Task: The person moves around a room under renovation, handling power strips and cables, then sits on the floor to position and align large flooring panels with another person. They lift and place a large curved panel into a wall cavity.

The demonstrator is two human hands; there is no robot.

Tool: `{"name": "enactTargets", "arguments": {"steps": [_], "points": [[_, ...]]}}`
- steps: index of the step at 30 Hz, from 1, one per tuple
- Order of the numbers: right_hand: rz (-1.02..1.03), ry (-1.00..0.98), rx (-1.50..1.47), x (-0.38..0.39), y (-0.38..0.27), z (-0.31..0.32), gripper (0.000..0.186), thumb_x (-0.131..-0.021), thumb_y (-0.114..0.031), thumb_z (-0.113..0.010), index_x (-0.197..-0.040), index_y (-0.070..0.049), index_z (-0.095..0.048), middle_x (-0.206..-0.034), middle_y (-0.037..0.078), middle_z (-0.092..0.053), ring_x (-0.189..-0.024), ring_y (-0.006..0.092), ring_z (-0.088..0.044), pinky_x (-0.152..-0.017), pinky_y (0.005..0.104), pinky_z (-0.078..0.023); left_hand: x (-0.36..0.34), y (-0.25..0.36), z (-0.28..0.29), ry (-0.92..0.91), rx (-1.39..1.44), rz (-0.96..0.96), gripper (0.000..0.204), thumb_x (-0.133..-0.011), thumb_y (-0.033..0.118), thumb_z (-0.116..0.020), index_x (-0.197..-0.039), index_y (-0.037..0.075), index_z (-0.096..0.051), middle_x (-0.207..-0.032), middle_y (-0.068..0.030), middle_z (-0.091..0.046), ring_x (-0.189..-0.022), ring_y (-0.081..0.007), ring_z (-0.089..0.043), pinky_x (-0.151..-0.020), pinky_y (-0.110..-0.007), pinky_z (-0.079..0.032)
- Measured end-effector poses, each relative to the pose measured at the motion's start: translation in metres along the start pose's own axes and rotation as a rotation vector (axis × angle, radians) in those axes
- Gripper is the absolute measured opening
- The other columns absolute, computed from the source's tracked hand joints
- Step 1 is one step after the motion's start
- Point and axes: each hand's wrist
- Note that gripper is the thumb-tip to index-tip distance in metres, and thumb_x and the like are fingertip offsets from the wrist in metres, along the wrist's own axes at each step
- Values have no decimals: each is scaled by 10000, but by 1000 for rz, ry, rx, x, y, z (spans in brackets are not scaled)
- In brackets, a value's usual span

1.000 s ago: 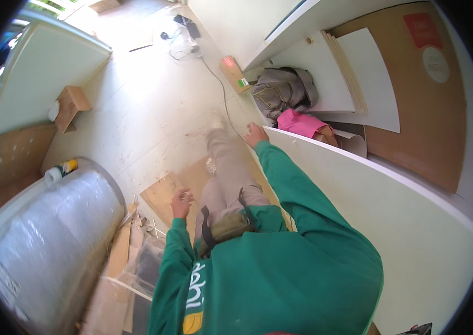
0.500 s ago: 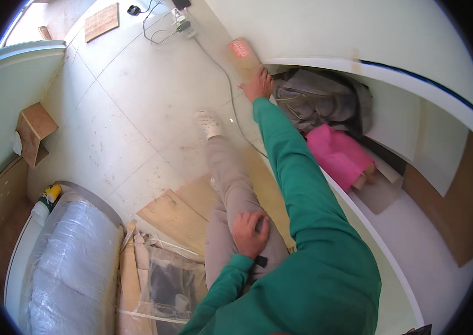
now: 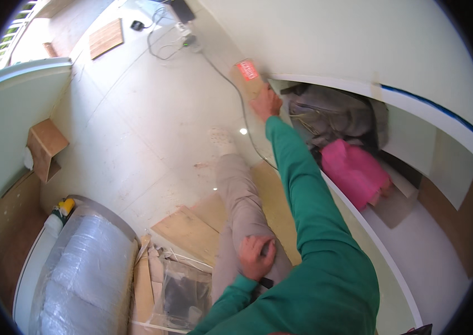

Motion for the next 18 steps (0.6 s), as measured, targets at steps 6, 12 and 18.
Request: {"name": "enactTargets", "arguments": {"steps": [6,12,18], "points": [[-213,3,-246,164,40,86,684,-698,-370,-811,-1211,-13,-533,-1045,273,-714,-985,484,-693,-887,544,-546,0,7,-6,-18,18,15,125,-803,49,-760,-909,95,-714,-862,-75,-677,-798,-290,-612,-720,-390,-483],[-436,309,-588,244,63,177,592,-703,-278,-817,-1167,-2,-575,-1060,259,-724,-976,443,-715,-867,487,-560,0,-1,-12,-29,14,21,128,-804,48,-753,-916,100,-719,-845,-74,-674,-802,-291,-615,-739,-391,-489],[-464,400,-445,174,55,242,615,-715,-333,-792,-1182,-1,-569,-1030,250,-729,-945,432,-720,-845,506,-562,0,6,-8,-57,19,-7,110,-824,81,-743,-928,112,-725,-845,-70,-668,-807,-290,-623,-748,-400,-496]]}}
Point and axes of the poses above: each hand's wrist, its own x-axis away from the middle knuckle, its own z-axis out of the back of the hand, y = z × x
